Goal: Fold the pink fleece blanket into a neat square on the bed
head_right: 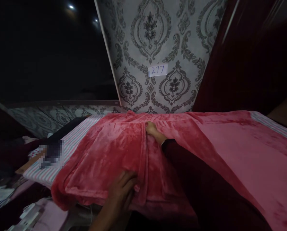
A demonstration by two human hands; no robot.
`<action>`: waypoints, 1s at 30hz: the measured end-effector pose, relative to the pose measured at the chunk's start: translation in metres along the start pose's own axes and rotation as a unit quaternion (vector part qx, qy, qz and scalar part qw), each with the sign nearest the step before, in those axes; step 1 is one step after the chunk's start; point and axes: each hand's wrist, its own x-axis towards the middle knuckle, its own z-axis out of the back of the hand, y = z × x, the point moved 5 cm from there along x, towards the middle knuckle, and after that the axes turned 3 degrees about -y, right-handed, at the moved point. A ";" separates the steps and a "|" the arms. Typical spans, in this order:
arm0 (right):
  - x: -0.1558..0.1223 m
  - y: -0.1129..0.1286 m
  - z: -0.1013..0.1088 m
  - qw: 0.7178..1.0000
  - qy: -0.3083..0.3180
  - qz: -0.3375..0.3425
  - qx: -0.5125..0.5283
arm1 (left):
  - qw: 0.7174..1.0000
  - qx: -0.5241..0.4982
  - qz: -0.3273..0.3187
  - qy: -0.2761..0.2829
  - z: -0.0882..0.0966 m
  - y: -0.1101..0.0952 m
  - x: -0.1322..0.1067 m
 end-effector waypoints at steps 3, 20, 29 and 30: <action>0.017 -0.002 -0.002 0.999 -0.023 0.022 -0.038 | 0.999 0.024 -0.040 -0.008 0.001 -0.002 -0.012; 0.041 0.013 0.014 0.990 -0.079 0.087 -0.081 | 0.990 0.129 0.002 -0.060 0.004 -0.011 0.003; 0.044 -0.001 0.017 0.992 -0.037 0.059 -0.103 | 0.993 0.121 0.016 0.006 -0.035 -0.022 0.000; 0.044 0.000 0.016 0.991 -0.034 0.071 -0.104 | 0.994 0.110 0.021 0.000 -0.035 -0.022 -0.002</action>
